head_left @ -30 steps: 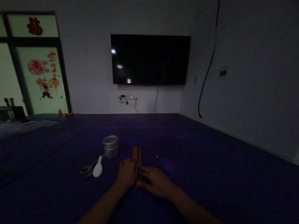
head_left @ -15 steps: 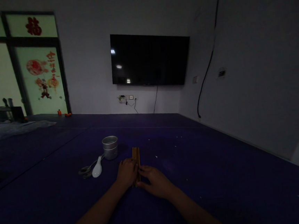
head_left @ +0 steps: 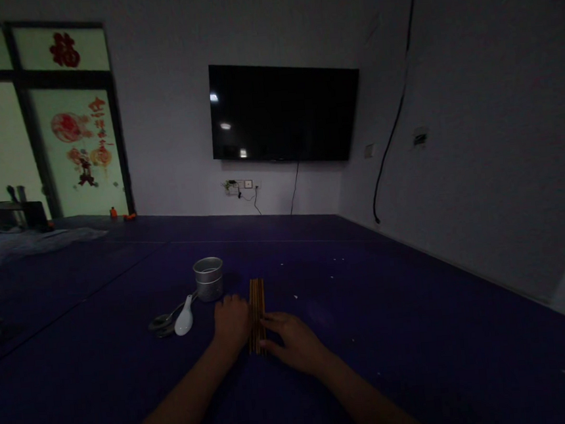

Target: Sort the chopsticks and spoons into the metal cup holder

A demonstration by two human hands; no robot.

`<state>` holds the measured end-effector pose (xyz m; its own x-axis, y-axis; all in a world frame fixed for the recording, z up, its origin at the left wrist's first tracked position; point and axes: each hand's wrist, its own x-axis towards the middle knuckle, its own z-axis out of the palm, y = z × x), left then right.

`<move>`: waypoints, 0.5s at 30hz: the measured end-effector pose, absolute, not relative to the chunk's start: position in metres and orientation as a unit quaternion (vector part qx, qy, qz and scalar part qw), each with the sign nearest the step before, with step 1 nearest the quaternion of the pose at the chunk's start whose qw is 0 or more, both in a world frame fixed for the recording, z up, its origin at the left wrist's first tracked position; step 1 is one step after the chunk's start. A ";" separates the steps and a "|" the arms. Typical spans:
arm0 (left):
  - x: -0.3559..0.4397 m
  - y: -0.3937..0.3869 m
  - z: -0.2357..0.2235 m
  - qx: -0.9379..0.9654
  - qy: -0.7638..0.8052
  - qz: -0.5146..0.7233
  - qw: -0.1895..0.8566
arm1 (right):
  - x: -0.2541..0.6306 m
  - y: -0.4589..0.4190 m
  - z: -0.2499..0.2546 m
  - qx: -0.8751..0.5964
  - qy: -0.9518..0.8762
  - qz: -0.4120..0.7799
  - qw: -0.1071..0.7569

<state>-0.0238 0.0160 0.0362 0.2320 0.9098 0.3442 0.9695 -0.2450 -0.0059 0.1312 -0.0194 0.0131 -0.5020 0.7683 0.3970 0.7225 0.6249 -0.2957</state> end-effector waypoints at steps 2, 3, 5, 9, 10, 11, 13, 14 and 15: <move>-0.033 0.016 0.043 -0.743 -0.642 -0.130 0.137 | 0.131 -0.020 0.013 -0.436 -0.862 0.047 0.253; -0.040 0.017 0.046 -0.726 -0.658 -0.133 0.148 | 0.131 -0.020 0.013 -0.437 -0.861 0.048 0.254; -0.057 0.022 0.051 -0.686 -0.696 -0.138 0.160 | 0.131 -0.020 0.013 -0.437 -0.861 0.048 0.256; -0.096 0.034 0.053 -0.598 -0.767 -0.153 0.178 | 0.131 -0.020 0.014 -0.439 -0.857 0.050 0.265; -0.103 0.036 0.052 -0.583 -0.779 -0.153 0.175 | 0.132 -0.020 0.014 -0.439 -0.856 0.052 0.266; -0.109 0.038 0.052 -0.572 -0.789 -0.150 0.166 | 0.132 -0.020 0.014 -0.440 -0.855 0.053 0.269; -0.116 0.040 0.050 -0.561 -0.804 -0.140 0.139 | 0.133 -0.020 0.014 -0.441 -0.854 0.056 0.272; -0.117 0.041 0.049 -0.559 -0.808 -0.135 0.128 | 0.133 -0.019 0.014 -0.441 -0.853 0.057 0.273; -0.118 0.041 0.048 -0.559 -0.811 -0.129 0.118 | 0.133 -0.019 0.013 -0.441 -0.853 0.059 0.274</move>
